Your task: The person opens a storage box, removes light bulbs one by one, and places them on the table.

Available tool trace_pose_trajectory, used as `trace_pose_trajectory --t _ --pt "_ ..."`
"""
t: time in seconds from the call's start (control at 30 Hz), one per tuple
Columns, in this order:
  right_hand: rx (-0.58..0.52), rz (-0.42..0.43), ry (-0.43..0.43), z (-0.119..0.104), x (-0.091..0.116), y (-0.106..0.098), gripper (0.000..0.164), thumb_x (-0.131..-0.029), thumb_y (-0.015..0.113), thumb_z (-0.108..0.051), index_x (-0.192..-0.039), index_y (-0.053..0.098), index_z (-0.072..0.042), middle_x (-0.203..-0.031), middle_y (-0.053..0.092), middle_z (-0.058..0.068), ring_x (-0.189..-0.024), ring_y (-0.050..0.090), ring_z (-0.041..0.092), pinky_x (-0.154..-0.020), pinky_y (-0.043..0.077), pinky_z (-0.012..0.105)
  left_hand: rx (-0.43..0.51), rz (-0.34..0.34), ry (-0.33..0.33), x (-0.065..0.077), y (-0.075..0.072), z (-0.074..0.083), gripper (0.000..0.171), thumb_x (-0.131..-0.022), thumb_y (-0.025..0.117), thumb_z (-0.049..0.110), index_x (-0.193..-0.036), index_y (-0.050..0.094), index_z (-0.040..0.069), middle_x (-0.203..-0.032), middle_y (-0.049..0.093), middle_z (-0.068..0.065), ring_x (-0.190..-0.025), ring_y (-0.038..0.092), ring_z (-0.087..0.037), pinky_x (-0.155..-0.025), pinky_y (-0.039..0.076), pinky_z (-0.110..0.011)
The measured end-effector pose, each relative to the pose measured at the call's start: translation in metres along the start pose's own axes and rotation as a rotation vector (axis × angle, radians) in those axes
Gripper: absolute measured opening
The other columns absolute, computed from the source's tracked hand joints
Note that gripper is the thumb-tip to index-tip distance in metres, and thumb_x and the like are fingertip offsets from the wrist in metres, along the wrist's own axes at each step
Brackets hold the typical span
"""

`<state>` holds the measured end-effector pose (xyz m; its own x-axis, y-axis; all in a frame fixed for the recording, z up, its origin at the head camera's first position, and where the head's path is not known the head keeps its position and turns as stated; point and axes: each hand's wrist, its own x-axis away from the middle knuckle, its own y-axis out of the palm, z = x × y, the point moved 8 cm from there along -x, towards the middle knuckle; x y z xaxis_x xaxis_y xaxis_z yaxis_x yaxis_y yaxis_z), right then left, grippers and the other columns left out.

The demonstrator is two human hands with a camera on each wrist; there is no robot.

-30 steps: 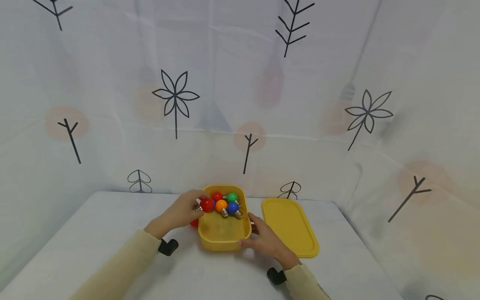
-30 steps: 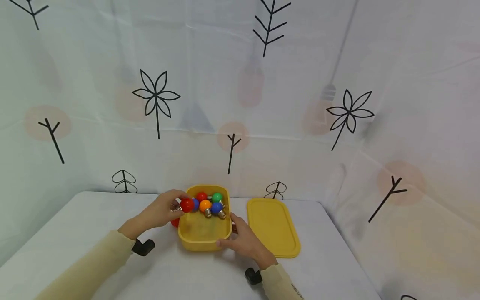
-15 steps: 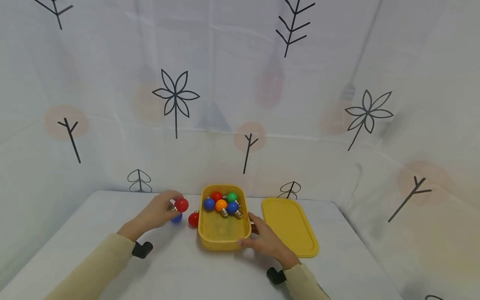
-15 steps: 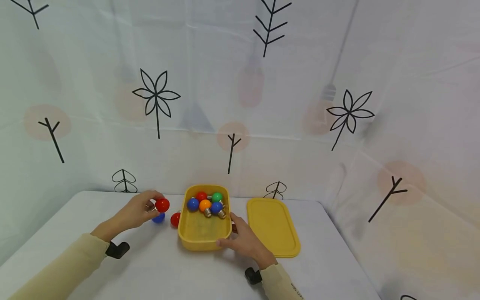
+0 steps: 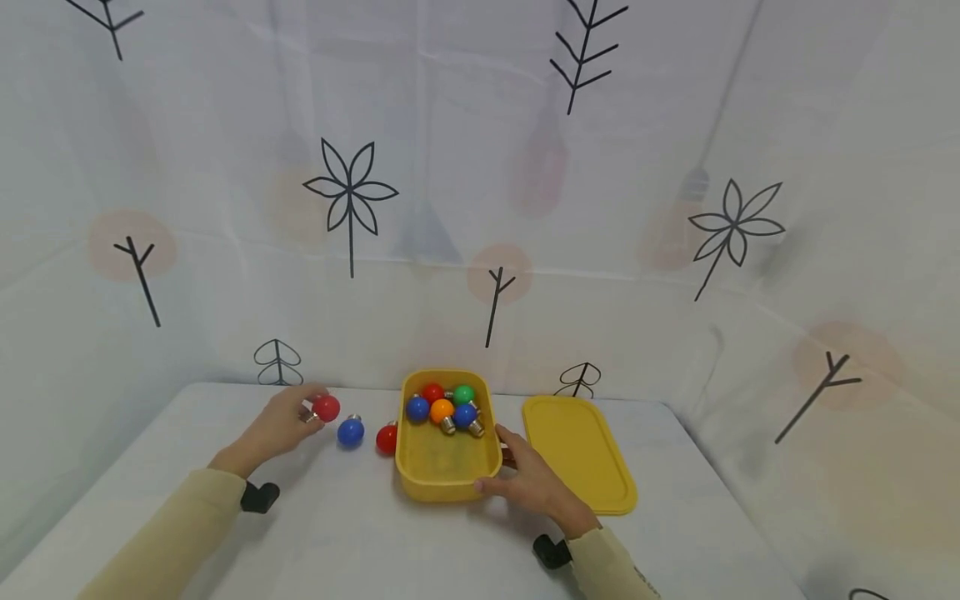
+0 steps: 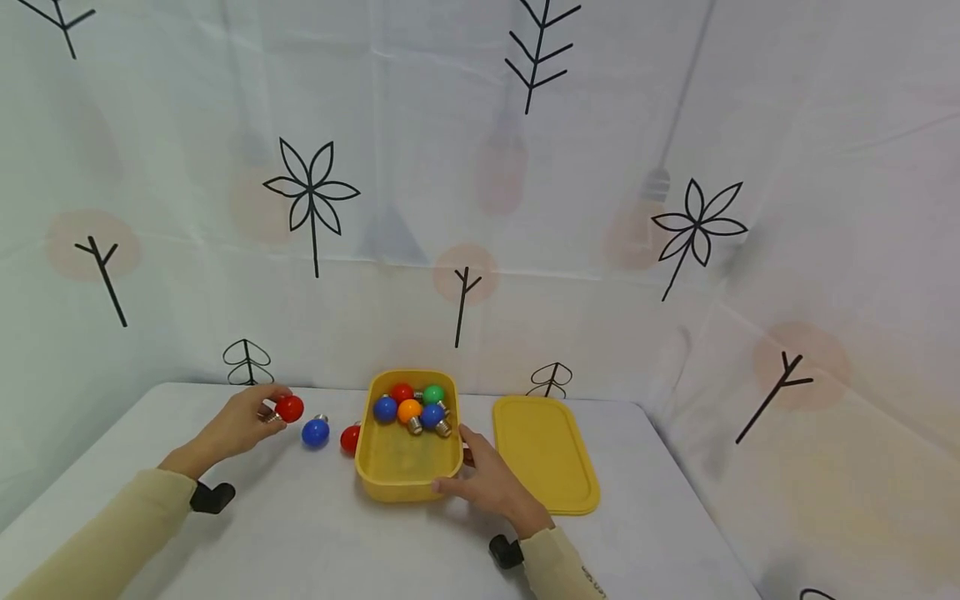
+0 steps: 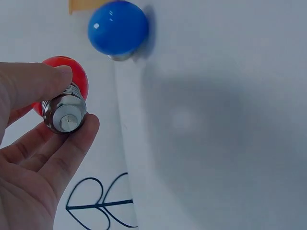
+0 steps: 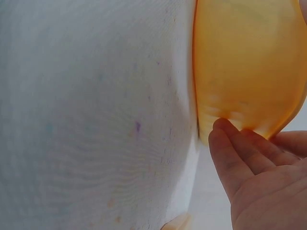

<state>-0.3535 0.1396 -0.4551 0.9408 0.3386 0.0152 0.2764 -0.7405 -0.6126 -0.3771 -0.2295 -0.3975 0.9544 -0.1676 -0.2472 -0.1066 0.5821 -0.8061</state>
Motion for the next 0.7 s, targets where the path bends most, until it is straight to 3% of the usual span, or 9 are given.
trace_pose_trajectory --t 0.3,0.7 --pt "-0.017 -0.009 -0.022 -0.005 0.003 0.000 0.101 -0.075 0.077 -0.048 -0.152 0.022 -0.012 -0.151 0.032 0.008 -0.124 0.048 0.028 -0.102 0.041 0.050 -0.004 -0.049 -0.093 -0.007 0.020 -0.032 0.049 -0.082 0.073 0.007 -0.126 0.053 0.004 -0.117 0.057 -0.017 -0.099 0.058 -0.031 -0.081 0.054 -0.045" --pt "-0.002 -0.006 -0.011 -0.004 0.002 0.000 0.102 -0.075 0.076 -0.051 -0.152 0.021 -0.012 -0.152 0.030 0.007 -0.124 0.048 0.027 -0.102 0.041 0.050 -0.016 -0.093 -0.121 -0.007 0.033 -0.041 0.049 -0.081 0.072 0.007 -0.126 0.052 0.005 -0.119 0.056 -0.018 -0.102 0.057 -0.032 -0.084 0.052 -0.048"
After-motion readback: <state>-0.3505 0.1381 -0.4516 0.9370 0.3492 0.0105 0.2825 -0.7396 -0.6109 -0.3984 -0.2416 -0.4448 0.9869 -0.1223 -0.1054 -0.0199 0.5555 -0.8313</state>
